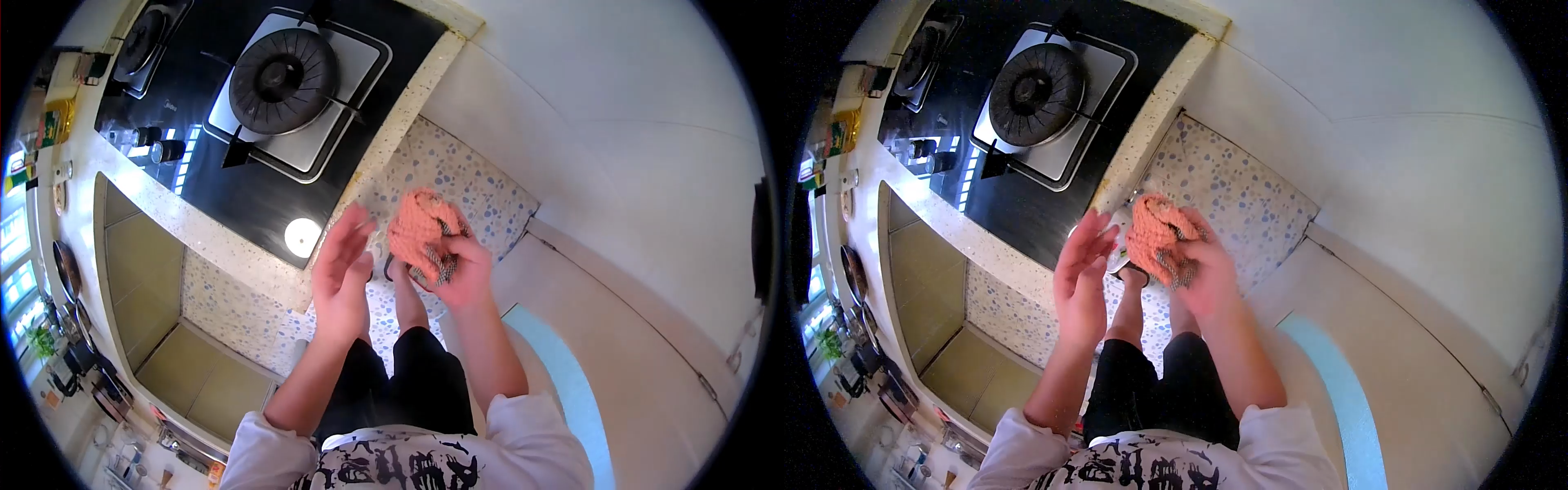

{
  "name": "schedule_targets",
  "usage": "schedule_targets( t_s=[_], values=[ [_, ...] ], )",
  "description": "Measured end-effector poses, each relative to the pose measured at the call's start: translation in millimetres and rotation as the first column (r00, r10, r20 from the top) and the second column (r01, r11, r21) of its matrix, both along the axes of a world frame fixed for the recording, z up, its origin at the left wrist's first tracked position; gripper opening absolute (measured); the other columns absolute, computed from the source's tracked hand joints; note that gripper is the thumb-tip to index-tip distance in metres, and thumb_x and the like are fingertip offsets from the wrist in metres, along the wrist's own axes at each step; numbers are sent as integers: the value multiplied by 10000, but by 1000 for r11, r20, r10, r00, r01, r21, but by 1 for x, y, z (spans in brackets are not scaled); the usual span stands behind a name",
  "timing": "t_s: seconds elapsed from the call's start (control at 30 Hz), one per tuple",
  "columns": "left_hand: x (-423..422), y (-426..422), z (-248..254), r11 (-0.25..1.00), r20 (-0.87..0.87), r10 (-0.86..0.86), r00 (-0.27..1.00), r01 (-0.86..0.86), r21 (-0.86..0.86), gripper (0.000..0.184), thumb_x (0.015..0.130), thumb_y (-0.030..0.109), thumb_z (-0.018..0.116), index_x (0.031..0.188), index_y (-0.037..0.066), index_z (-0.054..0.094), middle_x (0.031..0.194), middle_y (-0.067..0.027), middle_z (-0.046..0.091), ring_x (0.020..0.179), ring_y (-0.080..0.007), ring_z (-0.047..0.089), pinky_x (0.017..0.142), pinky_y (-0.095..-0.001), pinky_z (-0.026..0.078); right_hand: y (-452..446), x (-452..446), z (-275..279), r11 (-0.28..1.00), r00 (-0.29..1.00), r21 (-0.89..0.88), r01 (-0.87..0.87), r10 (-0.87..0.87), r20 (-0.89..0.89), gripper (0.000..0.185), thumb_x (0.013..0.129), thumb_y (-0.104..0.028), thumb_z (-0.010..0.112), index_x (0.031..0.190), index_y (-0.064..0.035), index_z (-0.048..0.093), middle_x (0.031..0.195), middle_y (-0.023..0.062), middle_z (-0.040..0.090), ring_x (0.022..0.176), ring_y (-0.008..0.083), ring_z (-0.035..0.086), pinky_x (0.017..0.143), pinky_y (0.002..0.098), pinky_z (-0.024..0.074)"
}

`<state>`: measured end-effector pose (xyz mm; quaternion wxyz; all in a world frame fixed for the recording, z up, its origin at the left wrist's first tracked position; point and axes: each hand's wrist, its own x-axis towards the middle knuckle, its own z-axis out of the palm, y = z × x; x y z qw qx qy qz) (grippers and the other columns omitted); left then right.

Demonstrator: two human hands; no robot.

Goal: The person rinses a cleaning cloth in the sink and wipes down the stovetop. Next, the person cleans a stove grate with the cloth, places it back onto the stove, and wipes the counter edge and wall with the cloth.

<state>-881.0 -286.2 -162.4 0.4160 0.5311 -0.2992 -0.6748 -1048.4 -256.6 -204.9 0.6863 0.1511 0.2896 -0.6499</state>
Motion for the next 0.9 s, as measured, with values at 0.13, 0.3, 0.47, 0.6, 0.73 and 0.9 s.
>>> schedule_targets(
  t_s=[0.13,0.3,0.47,0.6,0.73,0.9],
  values=[
    [-7,-9,13,953,-258,-94,961,162,256,460,990,51,539,1446,-6,533,1388,-121,614,1285,-205,568,1111,-361,410,23,6,7,997,998,-73,15,-11,60,534,759,82,503,1287,18,546,1284,200,616,1201,351,621,1009,475,544],
    [-15,3,26,972,-121,-206,971,217,87,255,988,59,652,1231,-15,672,1146,-76,709,1072,-133,644,961,-294,498,45,5,24,992,999,-126,24,-18,46,465,787,66,529,1250,21,552,1250,188,627,1164,326,636,972,430,562],
    [-19,8,34,978,-206,-141,968,169,124,178,993,60,662,1154,-12,677,1098,-53,709,1000,-113,647,906,-272,514,50,0,47,992,999,-127,-3,-2,-42,435,830,48,572,1263,20,550,1244,178,635,1143,301,648,950,399,572],
    [-23,10,36,985,-200,-90,976,117,127,163,1001,63,648,1149,-4,655,1077,-40,699,990,-108,641,900,-265,510,47,4,60,992,959,-116,-49,14,-285,366,867,10,617,1232,14,589,1220,149,648,1158,245,628,1021,381,507],
    [-22,9,35,988,37,-124,992,127,-86,132,1002,37,630,1128,-1,643,1064,-33,681,970,-108,629,875,-253,505,42,7,58,997,770,-46,-58,15,-637,264,906,33,639,1169,31,643,1199,125,658,1086,207,635,966,332,504],
    [-23,10,35,947,260,-42,965,121,-298,133,970,-2,642,1102,-16,650,1033,-74,666,937,-126,630,782,-244,517,36,8,54,997,422,-24,-68,7,-907,201,894,105,640,1079,42,691,1127,94,648,1021,174,620,905,278,485]
  ],
)
